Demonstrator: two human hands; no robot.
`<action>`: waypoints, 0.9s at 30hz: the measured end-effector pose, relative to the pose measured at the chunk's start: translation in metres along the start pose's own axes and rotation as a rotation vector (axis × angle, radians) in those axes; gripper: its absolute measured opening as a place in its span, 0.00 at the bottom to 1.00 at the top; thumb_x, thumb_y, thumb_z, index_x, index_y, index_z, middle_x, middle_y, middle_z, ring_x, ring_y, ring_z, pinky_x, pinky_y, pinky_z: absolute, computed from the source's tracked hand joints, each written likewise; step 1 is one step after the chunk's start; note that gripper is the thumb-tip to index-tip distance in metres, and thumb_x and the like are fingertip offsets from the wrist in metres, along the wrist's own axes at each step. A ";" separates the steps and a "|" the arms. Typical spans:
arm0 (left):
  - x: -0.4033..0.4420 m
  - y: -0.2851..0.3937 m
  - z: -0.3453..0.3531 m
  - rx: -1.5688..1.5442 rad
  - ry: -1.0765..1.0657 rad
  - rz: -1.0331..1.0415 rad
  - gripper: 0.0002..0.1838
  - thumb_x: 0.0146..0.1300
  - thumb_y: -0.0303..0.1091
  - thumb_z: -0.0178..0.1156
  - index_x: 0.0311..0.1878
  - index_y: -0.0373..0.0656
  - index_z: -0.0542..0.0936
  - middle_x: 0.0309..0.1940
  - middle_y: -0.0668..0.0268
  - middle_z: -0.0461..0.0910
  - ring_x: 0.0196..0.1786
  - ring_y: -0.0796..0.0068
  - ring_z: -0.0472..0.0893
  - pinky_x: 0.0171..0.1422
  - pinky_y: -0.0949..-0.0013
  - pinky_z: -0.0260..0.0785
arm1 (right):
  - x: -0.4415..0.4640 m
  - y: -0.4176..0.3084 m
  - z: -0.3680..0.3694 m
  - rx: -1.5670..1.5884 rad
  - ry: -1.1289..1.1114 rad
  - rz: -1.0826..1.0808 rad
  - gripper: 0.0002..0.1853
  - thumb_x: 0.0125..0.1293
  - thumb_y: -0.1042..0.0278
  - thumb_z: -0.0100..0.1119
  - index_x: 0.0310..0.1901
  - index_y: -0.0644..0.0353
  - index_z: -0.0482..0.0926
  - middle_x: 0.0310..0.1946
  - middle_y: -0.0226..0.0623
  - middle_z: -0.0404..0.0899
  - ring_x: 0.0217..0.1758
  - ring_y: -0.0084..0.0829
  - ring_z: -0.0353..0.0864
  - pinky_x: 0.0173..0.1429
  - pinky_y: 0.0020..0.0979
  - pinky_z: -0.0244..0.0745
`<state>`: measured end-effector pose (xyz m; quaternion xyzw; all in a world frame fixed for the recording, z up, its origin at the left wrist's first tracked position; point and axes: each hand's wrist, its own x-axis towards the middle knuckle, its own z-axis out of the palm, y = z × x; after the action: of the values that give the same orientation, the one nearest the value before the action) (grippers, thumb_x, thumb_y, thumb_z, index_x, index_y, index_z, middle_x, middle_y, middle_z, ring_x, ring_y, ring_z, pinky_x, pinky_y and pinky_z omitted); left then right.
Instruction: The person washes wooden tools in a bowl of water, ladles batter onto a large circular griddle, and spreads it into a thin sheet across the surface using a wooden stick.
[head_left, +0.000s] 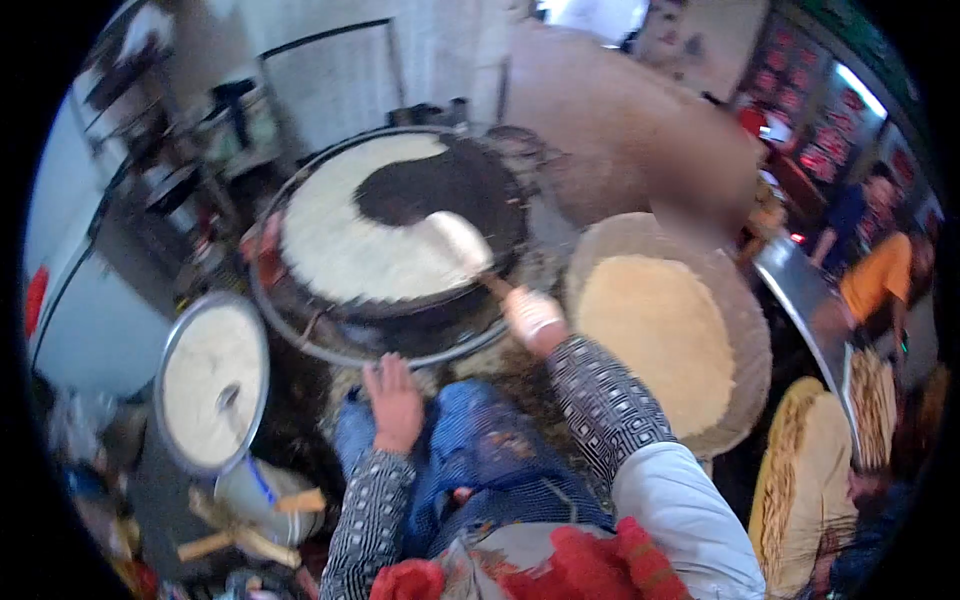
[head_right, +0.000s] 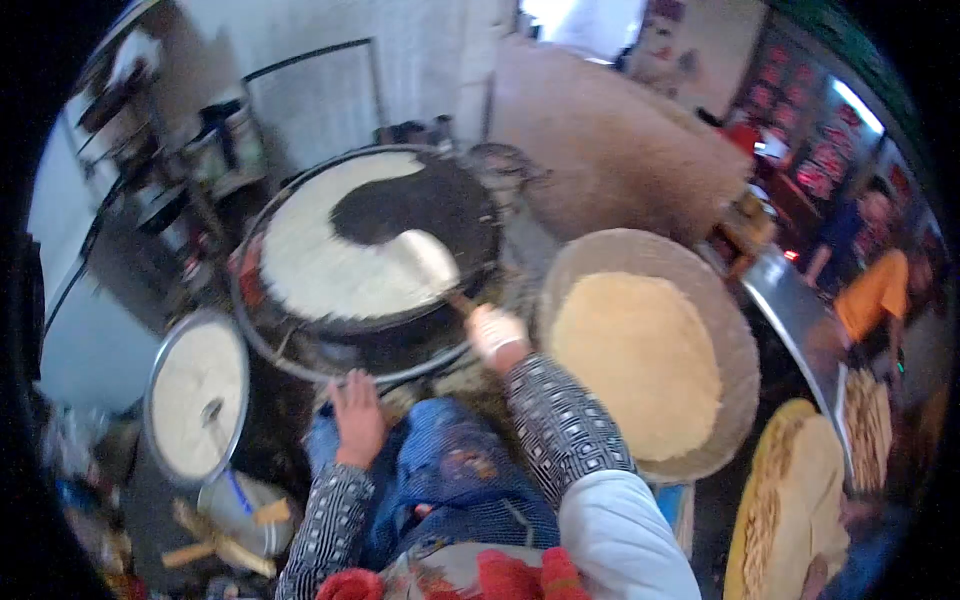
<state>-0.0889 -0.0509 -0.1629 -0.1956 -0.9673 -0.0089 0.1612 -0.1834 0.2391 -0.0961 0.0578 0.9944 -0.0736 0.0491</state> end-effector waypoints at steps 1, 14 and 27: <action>0.000 -0.001 -0.005 0.046 -0.043 -0.006 0.29 0.61 0.33 0.49 0.64 0.27 0.68 0.67 0.47 0.66 0.75 0.50 0.58 0.77 0.34 0.32 | 0.011 0.013 0.002 -0.064 0.046 -0.129 0.14 0.69 0.63 0.47 0.42 0.65 0.78 0.38 0.47 0.85 0.41 0.44 0.86 0.45 0.42 0.81; -0.002 -0.025 -0.009 0.116 0.003 -0.123 0.25 0.64 0.32 0.45 0.60 0.26 0.72 0.64 0.47 0.70 0.72 0.54 0.64 0.78 0.37 0.35 | 0.011 0.033 0.014 -0.090 0.196 -0.048 0.16 0.72 0.54 0.47 0.41 0.61 0.74 0.34 0.59 0.81 0.39 0.58 0.81 0.43 0.52 0.77; -0.003 -0.056 -0.001 0.145 -0.028 -0.271 0.25 0.64 0.33 0.47 0.62 0.30 0.72 0.66 0.51 0.69 0.73 0.57 0.63 0.78 0.37 0.32 | 0.010 0.057 0.046 -0.075 0.231 -0.101 0.16 0.71 0.54 0.48 0.38 0.61 0.72 0.30 0.59 0.80 0.36 0.61 0.79 0.43 0.56 0.74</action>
<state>-0.1072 -0.1041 -0.1606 -0.0513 -0.9851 0.0418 0.1585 -0.1821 0.2894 -0.1503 0.0136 0.9971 -0.0315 -0.0674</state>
